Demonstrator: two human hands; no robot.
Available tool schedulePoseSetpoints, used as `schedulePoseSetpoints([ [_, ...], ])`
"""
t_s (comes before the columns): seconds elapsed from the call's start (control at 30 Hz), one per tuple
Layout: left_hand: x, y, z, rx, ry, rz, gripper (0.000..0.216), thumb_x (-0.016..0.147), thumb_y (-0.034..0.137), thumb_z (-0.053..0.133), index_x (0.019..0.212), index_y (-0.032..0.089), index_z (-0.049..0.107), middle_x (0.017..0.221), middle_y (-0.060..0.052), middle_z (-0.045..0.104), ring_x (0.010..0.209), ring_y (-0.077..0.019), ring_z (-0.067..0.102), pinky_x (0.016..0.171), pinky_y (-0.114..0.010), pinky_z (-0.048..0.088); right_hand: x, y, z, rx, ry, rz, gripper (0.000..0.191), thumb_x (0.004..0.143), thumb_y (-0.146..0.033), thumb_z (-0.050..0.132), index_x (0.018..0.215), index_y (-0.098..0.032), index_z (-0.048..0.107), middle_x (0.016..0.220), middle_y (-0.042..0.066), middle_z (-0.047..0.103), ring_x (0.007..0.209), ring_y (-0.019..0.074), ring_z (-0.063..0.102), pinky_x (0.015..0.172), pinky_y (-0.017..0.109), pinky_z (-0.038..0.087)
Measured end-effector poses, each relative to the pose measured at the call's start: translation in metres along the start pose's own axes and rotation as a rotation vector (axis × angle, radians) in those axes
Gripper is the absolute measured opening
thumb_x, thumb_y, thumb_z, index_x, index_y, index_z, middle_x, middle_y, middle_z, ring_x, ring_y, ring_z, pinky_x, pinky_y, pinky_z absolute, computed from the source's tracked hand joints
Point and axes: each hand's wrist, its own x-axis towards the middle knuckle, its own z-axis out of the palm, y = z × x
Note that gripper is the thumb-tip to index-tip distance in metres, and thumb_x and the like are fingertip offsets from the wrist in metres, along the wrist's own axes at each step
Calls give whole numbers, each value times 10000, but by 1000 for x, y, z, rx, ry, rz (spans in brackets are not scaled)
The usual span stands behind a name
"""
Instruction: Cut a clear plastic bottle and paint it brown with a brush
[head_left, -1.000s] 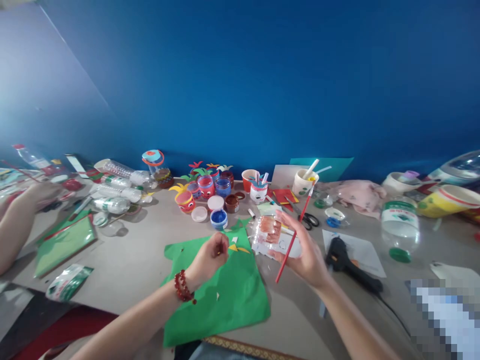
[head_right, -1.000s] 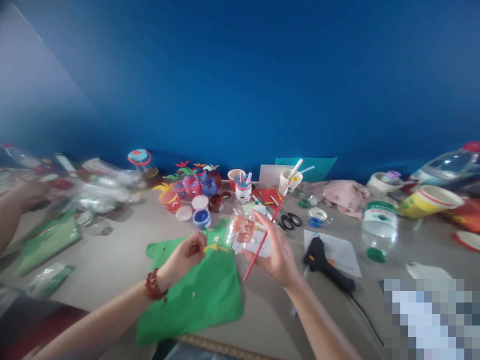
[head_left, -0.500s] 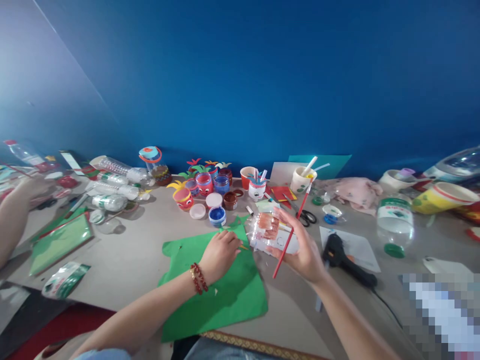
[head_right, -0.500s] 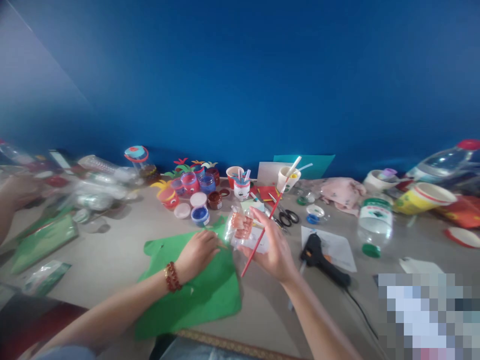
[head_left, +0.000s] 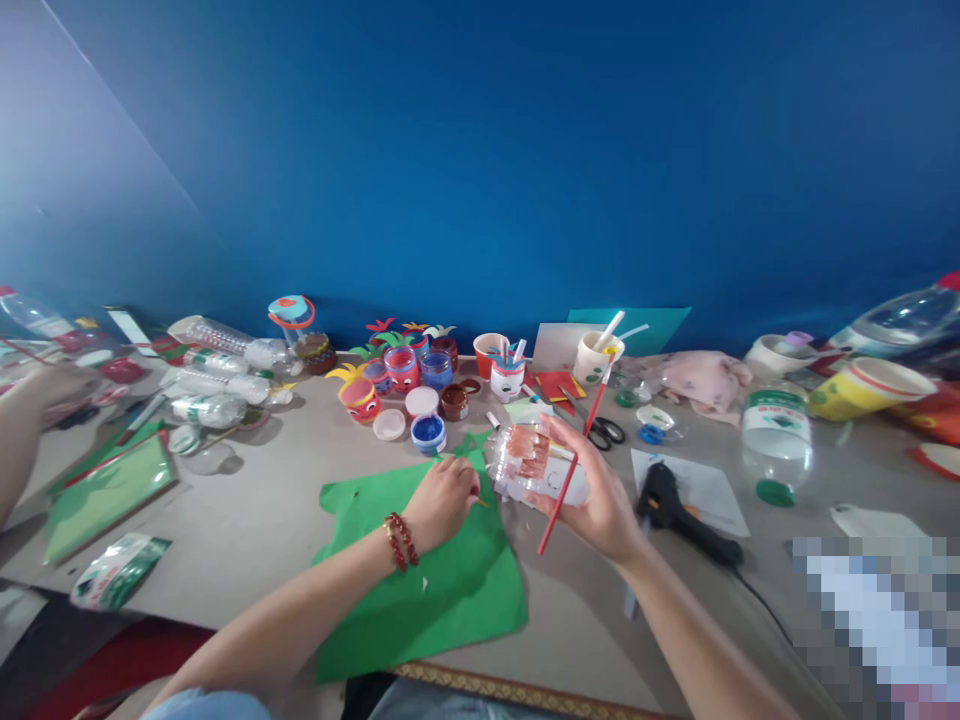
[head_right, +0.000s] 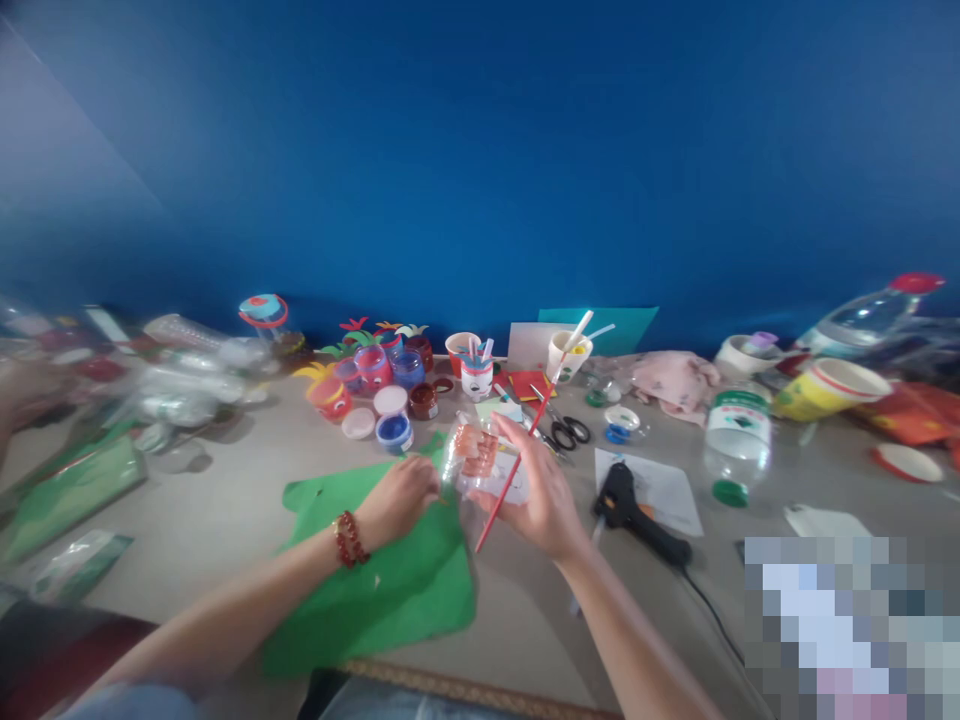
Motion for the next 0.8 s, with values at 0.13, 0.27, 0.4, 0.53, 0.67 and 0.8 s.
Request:
schedulePoseSetpoints([
  [0.13, -10, 4, -7, -68, 72, 24, 156, 948, 140, 464, 888, 168, 606, 884, -80, 666, 855, -223, 613, 842, -387, 499, 1, 0, -1, -6, 10, 7, 872, 797, -461, 774, 1523, -279, 327, 1476, 140, 523, 1307, 343, 551, 1082, 507, 464],
  [0.27, -24, 10, -21, -217, 172, 15, 158, 983, 184, 427, 1012, 184, 582, 910, -63, 686, 816, -173, 642, 758, -295, 520, 0, 0, 0, 7, 9, 16, 866, 802, -468, 769, 1521, -277, 326, 1484, 153, 512, 1306, 345, 549, 1076, 534, 464],
  [0.4, -36, 22, -34, -586, 336, -25, 79, 917, 238, 615, 979, 208, 653, 864, -41, 718, 767, -163, 664, 722, -263, 510, -1, 1, 2, 16, 4, 38, 875, 798, -458, 781, 1522, -272, 324, 1492, 154, 502, 1301, 346, 555, 1077, 546, 465],
  [0.53, -39, 40, -45, -847, 385, -96, 90, 901, 271, 649, 895, 193, 694, 802, -41, 697, 712, -159, 647, 691, -266, 499, -1, 0, 4, -8, 36, 41, 897, 782, -475, 793, 1520, -265, 329, 1488, 151, 511, 1289, 351, 568, 1069, 542, 479],
  [0.67, -32, 56, -49, -1114, 413, -138, 149, 837, 301, 721, 802, 165, 671, 831, -44, 662, 763, -152, 617, 706, -251, 490, -1, -2, 6, -34, 65, 47, 910, 773, -478, 798, 1524, -274, 328, 1477, 142, 528, 1267, 351, 587, 1058, 536, 493],
  [0.8, -22, 67, -45, -1413, 395, -287, 267, 762, 370, 800, 783, 161, 636, 682, 9, 616, 604, -100, 559, 610, -218, 459, -3, -2, 7, -47, 82, 36, 923, 781, -467, 794, 1539, -276, 304, 1498, 142, 503, 1286, 355, 568, 1070, 549, 479],
])
